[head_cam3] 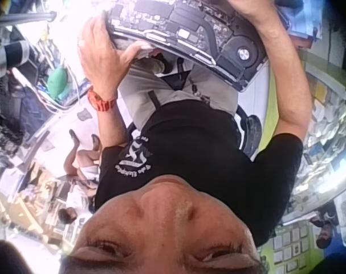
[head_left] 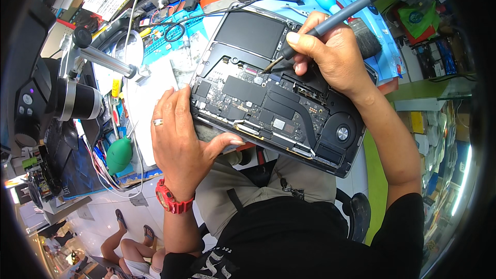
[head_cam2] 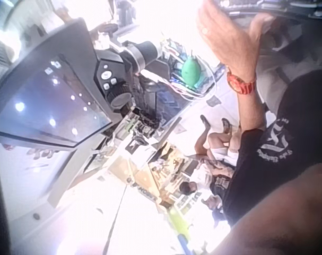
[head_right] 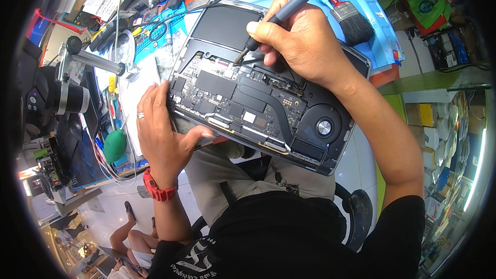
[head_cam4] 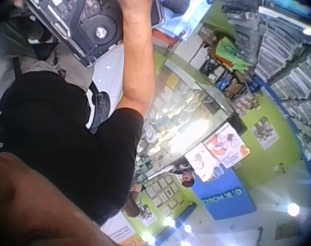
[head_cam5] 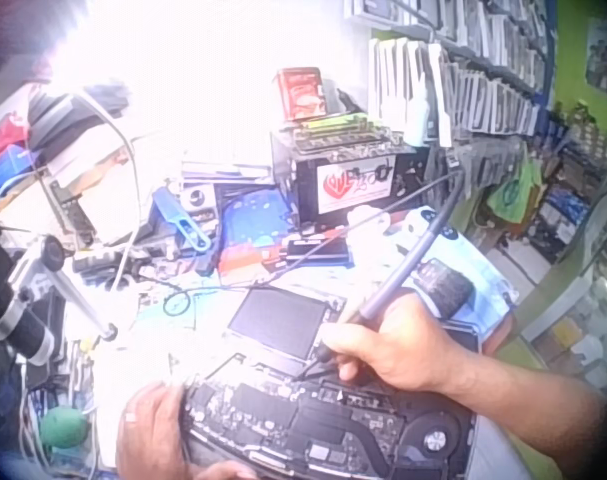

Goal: The person uses a soldering iron, a small blower, and multimeter probes to work on the internal circuitry of a disassembled laptop.

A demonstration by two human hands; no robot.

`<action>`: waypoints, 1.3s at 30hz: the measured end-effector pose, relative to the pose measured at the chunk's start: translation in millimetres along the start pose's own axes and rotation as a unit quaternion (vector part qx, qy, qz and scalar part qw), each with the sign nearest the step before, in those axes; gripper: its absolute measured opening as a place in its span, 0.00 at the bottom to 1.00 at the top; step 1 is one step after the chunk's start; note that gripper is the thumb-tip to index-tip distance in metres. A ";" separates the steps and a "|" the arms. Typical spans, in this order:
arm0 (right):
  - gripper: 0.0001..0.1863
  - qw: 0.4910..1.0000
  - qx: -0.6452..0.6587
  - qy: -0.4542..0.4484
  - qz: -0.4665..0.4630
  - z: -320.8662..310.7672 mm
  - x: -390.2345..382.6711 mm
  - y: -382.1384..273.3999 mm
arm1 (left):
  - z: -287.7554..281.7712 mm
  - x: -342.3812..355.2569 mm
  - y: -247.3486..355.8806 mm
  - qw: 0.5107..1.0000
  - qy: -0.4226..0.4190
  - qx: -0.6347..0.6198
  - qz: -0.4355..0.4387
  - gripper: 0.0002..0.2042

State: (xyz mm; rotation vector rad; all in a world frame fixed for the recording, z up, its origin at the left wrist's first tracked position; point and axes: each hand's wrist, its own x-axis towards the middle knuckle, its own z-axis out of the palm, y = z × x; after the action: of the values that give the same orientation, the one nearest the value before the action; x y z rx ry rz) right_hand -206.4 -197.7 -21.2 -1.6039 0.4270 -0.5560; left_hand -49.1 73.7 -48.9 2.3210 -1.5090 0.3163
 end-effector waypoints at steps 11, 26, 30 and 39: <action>0.13 1.000 -0.008 0.000 0.000 0.4 0.1 0.4 | 0.8 0.3 0.1 1.000 0.003 0.002 0.000 0.59; 0.13 1.000 -0.004 0.001 0.003 1.1 0.3 -0.2 | -3.1 3.4 3.8 1.000 0.012 -0.004 0.011 0.57; 0.14 1.000 -0.007 0.002 -0.001 0.4 -0.1 0.4 | -2.8 3.0 3.6 1.000 0.010 -0.003 0.011 0.56; 0.14 1.000 -0.010 0.000 0.003 0.9 0.2 -0.8 | 0.8 -0.2 0.0 1.000 -0.001 0.000 -0.003 0.59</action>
State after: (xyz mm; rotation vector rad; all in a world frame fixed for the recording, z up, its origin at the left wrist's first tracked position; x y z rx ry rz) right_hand -205.7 -197.0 -20.5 -1.6217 0.4378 -0.5490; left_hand -49.1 73.5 -49.7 2.3256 -1.5030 0.3111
